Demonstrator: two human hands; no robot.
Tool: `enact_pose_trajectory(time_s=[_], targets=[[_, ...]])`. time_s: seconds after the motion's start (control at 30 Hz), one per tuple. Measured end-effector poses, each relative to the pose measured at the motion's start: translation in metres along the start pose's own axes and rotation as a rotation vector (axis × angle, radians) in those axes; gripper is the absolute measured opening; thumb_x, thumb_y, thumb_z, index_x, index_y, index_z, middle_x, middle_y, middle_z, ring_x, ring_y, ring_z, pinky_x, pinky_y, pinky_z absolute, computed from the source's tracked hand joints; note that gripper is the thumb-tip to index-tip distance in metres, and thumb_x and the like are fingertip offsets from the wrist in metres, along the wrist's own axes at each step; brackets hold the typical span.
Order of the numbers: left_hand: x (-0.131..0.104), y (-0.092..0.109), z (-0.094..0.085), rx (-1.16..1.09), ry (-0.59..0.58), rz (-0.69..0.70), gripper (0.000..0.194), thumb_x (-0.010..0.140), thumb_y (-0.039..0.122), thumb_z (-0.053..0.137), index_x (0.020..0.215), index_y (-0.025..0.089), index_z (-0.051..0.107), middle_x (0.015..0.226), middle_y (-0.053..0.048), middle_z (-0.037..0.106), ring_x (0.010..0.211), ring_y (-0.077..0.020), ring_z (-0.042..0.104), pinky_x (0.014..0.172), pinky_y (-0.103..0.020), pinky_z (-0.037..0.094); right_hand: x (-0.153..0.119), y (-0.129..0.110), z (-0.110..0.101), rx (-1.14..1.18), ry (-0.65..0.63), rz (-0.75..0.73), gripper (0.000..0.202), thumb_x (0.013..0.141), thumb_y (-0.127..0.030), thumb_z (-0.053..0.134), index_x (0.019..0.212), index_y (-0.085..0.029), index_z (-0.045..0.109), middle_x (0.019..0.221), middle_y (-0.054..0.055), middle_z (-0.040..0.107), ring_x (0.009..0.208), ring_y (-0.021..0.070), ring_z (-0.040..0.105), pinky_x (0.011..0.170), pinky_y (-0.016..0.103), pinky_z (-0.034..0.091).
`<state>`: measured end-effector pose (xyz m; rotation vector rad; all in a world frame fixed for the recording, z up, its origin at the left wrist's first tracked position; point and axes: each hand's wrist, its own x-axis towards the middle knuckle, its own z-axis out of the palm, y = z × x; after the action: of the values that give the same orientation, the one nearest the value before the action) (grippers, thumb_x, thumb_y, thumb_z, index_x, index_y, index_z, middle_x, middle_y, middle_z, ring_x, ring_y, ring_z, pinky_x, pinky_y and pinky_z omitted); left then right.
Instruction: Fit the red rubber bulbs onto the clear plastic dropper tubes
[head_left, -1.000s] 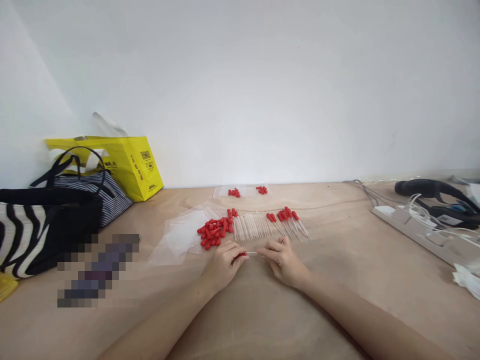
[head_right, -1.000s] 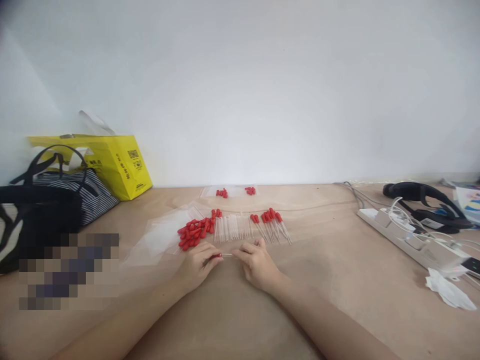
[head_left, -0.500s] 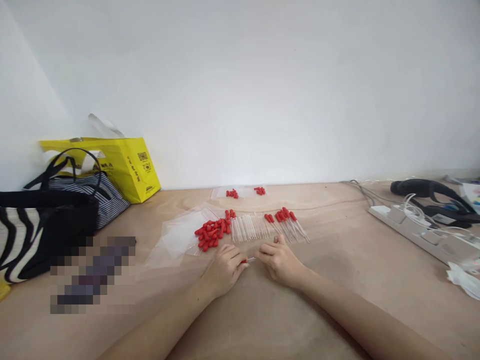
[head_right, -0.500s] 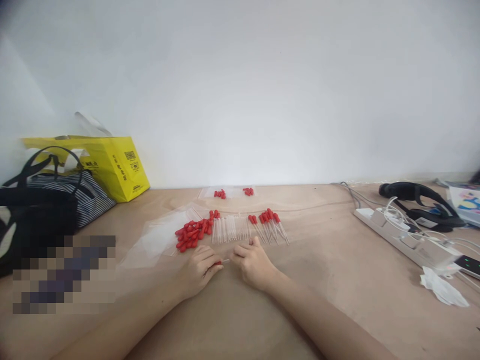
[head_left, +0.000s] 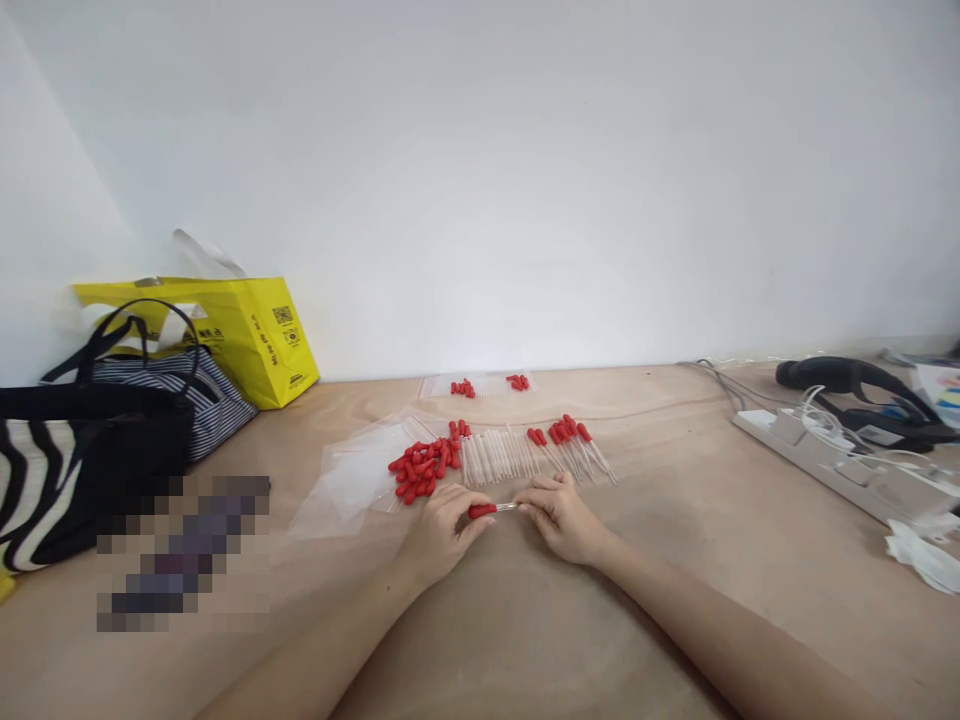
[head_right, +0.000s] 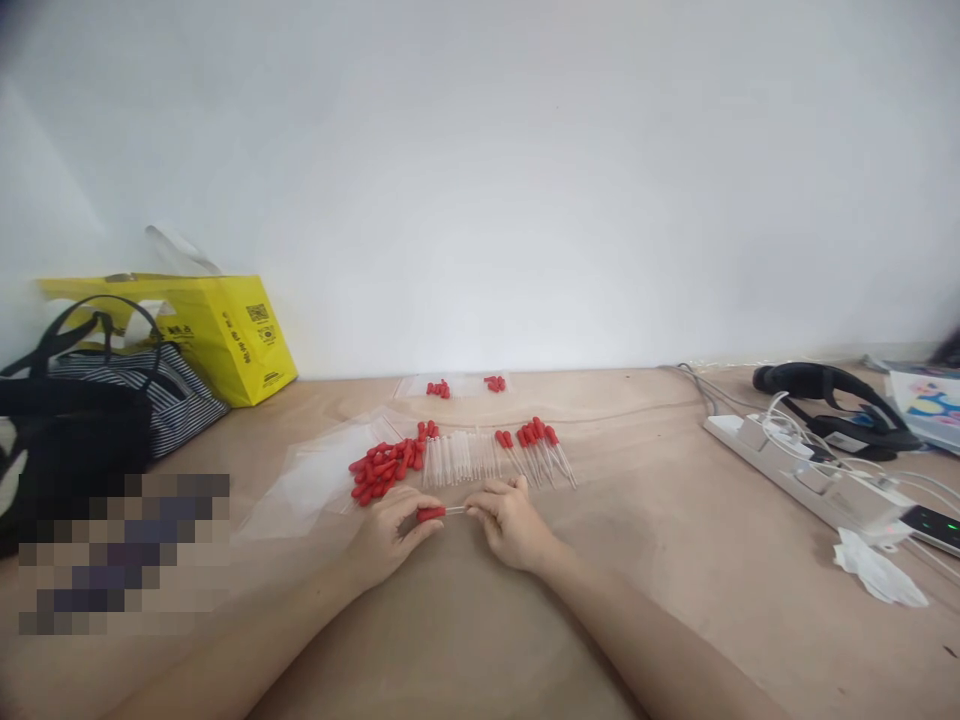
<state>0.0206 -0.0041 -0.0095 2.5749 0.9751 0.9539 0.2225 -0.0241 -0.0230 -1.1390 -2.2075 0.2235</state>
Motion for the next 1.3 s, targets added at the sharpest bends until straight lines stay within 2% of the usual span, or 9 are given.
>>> enact_pose_trajectory(time_s=[0.4, 0.57, 0.83, 0.97, 1.03, 1.13, 1.2, 1.3], targets=[[-0.002, 0.005, 0.006, -0.007, 0.042, 0.027, 0.019, 0.082, 0.030, 0.046, 0.073, 0.018, 0.058, 0.063, -0.001, 0.060, 0.063, -0.0136, 0.051, 0.074, -0.033, 0.038, -0.004, -0.005, 0.004, -0.020, 0.036, -0.035, 0.023, 0.086, -0.017, 0.036, 0.082, -0.019, 0.059, 0.074, 0.002, 0.060, 0.068, 0.0111, 0.051, 0.067, 0.028, 0.025], [-0.002, 0.006, 0.005, -0.012, 0.018, 0.007, 0.017, 0.081, 0.029, 0.047, 0.073, 0.018, 0.058, 0.064, 0.000, 0.060, 0.063, -0.0133, 0.051, 0.074, -0.032, 0.038, -0.004, -0.007, 0.006, 0.011, 0.051, -0.024, 0.021, 0.085, -0.015, 0.038, 0.084, -0.019, 0.058, 0.074, 0.001, 0.059, 0.069, 0.0111, 0.052, 0.067, 0.028, 0.025], [0.007, 0.000, -0.001, -0.031, 0.024, -0.051, 0.014, 0.081, 0.025, 0.047, 0.078, 0.019, 0.059, 0.072, -0.001, 0.062, 0.072, -0.0146, 0.054, 0.075, -0.031, 0.038, 0.006, -0.006, -0.003, 0.101, -0.020, -0.022, 0.022, 0.086, -0.015, 0.037, 0.091, -0.019, 0.058, 0.083, 0.004, 0.056, 0.077, 0.0128, 0.051, 0.068, 0.026, 0.032], [0.006, -0.004, 0.001, 0.018, 0.023, -0.027, 0.014, 0.081, 0.028, 0.048, 0.081, 0.020, 0.059, 0.076, -0.001, 0.063, 0.077, -0.0158, 0.055, 0.079, -0.033, 0.036, 0.005, -0.004, -0.005, -0.091, -0.045, -0.028, 0.021, 0.083, -0.015, 0.042, 0.092, -0.022, 0.060, 0.081, 0.004, 0.056, 0.081, 0.0160, 0.048, 0.068, 0.029, 0.030], [0.005, -0.007, 0.002, 0.083, 0.082, -0.033, 0.017, 0.079, 0.030, 0.050, 0.090, 0.020, 0.058, 0.085, -0.002, 0.063, 0.085, -0.0181, 0.053, 0.082, -0.036, 0.035, 0.004, 0.002, -0.006, -0.192, -0.024, 0.039, 0.020, 0.081, -0.016, 0.044, 0.089, -0.024, 0.061, 0.079, 0.003, 0.057, 0.081, 0.0170, 0.047, 0.069, 0.030, 0.027], [0.005, -0.014, 0.002, 0.190, 0.188, -0.115, 0.027, 0.077, 0.030, 0.052, 0.101, 0.020, 0.053, 0.097, -0.005, 0.060, 0.095, -0.0212, 0.050, 0.085, -0.038, 0.033, 0.007, 0.019, -0.010, -0.274, 0.105, 0.297, 0.020, 0.081, -0.018, 0.043, 0.084, -0.023, 0.063, 0.085, 0.004, 0.060, 0.084, 0.0178, 0.048, 0.069, 0.030, 0.025], [0.005, -0.017, 0.002, 0.231, 0.213, -0.184, 0.027, 0.075, 0.029, 0.052, 0.102, 0.021, 0.053, 0.099, -0.005, 0.059, 0.096, -0.0218, 0.049, 0.085, -0.038, 0.034, 0.010, 0.032, -0.015, -0.333, 0.201, 0.504, 0.021, 0.080, -0.020, 0.042, 0.087, -0.022, 0.062, 0.090, 0.005, 0.061, 0.089, 0.0199, 0.048, 0.069, 0.030, 0.025], [0.006, -0.018, 0.001, 0.269, 0.210, -0.248, 0.024, 0.074, 0.028, 0.053, 0.097, 0.022, 0.055, 0.097, -0.004, 0.059, 0.095, -0.0219, 0.050, 0.082, -0.037, 0.035, 0.014, 0.047, -0.018, -0.395, 0.220, 0.689, 0.023, 0.079, -0.023, 0.042, 0.093, -0.020, 0.060, 0.089, 0.005, 0.063, 0.092, 0.0217, 0.049, 0.069, 0.031, 0.024]])
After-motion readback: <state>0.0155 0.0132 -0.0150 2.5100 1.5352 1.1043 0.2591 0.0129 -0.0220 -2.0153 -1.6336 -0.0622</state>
